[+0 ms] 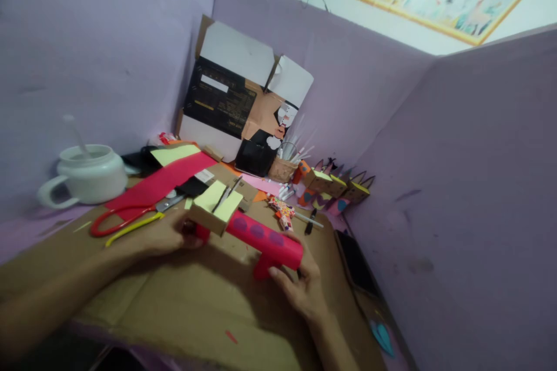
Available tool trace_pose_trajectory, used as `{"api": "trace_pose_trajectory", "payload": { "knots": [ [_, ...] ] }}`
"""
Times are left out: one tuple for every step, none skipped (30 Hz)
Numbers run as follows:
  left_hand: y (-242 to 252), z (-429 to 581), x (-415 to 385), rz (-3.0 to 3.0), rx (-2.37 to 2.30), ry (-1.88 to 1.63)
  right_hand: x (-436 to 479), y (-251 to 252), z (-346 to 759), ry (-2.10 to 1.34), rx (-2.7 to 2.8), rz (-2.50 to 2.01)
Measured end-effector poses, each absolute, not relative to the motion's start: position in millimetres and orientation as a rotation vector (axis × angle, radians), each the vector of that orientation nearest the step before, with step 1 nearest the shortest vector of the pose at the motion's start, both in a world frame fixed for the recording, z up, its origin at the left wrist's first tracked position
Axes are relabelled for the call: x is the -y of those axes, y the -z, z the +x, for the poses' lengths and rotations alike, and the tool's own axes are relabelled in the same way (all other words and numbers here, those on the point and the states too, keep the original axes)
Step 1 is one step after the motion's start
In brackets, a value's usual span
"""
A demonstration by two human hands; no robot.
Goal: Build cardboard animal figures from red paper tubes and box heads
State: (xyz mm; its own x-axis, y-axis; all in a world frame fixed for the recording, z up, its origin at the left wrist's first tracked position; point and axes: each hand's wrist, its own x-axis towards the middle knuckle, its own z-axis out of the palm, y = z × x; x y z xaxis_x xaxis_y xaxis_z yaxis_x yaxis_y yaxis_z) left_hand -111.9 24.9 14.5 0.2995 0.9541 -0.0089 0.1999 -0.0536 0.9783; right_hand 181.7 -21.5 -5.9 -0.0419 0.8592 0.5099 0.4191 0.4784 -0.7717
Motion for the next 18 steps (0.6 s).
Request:
{"api": "trace_pose_trajectory", "payload": {
  "knots": [
    [-12, -111, -26, 1.514, -1.119, -0.898, 22, 6, 181, -0.552, 1.638, -1.11],
    [-11, -110, -27, 1.528, -1.119, -0.913, 23, 6, 181, -0.596, 1.609, -1.102],
    [-9, -110, -28, 1.543, -1.115, -0.936, 23, 7, 180, -0.646, 1.573, -1.089],
    [-8, -110, -28, 1.556, -1.115, -0.96, 24, 8, 180, -0.702, 1.534, -1.072],
    [-7, -109, -28, 1.564, -1.12, -0.982, 26, 9, 180, -0.757, 1.488, -1.052],
    [-6, -109, -27, 1.571, -1.126, -0.999, 27, 10, 180, -0.802, 1.431, -1.036],
    [-6, -109, -27, 1.578, -1.132, -1.013, 29, 11, 181, -0.829, 1.364, -1.031],
    [-6, -109, -26, 1.583, -1.146, -1.033, 32, 11, 181, -0.828, 1.287, -1.044],
    [-6, -109, -24, 1.589, -1.17, -1.06, 34, 11, 182, -0.796, 1.203, -1.075],
    [-7, -108, -23, 1.602, -1.201, -1.084, 37, 11, 181, -0.738, 1.117, -1.114],
    [-8, -107, -21, 1.615, -1.241, -1.112, 41, 9, 179, -0.675, 1.047, -1.15],
    [-10, -105, -18, 1.624, -1.29, -1.138, 44, 8, 176, -0.624, 1.001, -1.177],
    [-12, -101, -14, 1.624, -1.341, -1.153, 48, 5, 171, -0.607, 0.985, -1.197],
    [-14, -96, -10, 1.613, -1.391, -1.16, 51, 3, 164, -0.632, 1.001, -1.21],
    [-16, -90, -5, 1.59, -1.433, -1.168, 54, 0, 156, -0.687, 1.039, -1.22],
    [-18, -83, 0, 1.563, -1.457, -1.166, 56, -2, 145, -0.778, 1.099, -1.234],
    [-19, -75, 5, 1.532, -1.485, -1.18, 58, -4, 133, -0.854, 1.153, -1.235],
    [-20, -66, 10, 1.507, -1.506, -1.193, 58, -5, 121, -0.893, 1.185, -1.222]
  ]
}}
